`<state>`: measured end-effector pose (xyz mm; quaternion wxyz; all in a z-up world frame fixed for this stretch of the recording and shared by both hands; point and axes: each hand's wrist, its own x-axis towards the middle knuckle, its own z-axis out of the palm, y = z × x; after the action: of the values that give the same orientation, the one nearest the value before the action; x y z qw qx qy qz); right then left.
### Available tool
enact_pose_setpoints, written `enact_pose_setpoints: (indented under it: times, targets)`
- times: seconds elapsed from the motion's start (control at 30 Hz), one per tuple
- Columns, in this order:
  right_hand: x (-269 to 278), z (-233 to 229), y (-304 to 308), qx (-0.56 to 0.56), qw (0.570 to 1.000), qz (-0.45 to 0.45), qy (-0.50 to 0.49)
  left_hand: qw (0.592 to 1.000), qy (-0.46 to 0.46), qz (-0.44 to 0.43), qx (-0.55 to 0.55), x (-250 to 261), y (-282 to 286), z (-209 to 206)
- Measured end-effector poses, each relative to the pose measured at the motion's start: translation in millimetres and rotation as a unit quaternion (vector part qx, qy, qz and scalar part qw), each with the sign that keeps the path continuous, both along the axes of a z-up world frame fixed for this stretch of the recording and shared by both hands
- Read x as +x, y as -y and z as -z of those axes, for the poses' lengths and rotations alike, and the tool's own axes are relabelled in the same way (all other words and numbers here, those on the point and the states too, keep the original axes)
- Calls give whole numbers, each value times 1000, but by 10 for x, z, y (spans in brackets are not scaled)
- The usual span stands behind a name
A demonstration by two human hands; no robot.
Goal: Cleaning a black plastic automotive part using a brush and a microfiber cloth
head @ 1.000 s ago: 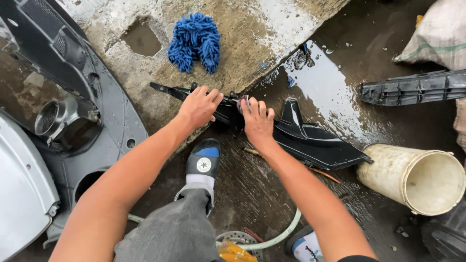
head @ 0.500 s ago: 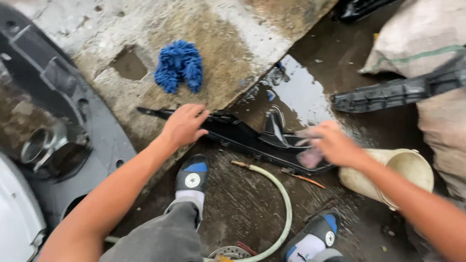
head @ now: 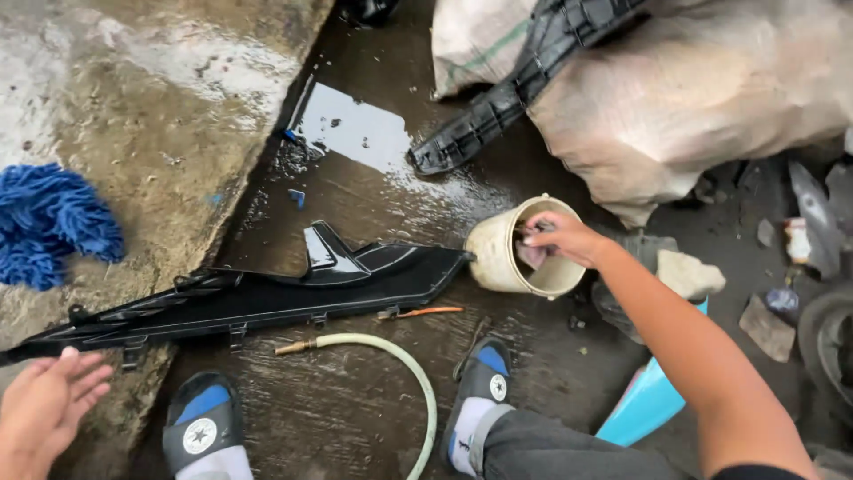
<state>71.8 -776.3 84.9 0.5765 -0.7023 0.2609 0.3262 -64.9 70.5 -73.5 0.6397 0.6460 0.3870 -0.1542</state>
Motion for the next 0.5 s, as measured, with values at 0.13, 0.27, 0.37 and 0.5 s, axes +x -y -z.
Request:
enact_pose_setpoints:
  times: [0.13, 0.27, 0.37, 0.5]
  targets:
    - [-8, 641, -88, -165, 980, -95, 58, 991, 92, -98, 5, -77, -186, 569]
    - [73, 1250, -272, -432, 826, -321, 166, 972, 161, -168, -25, 155, 305, -102]
    - [120, -19, -1539, -275, 334, -727, 533, 963, 156, -218, 2, 317, 423, -395]
    - [143, -505, -1952, -296, 269, -861, 315, 951, 220, -210, -60, 437, 466, -472]
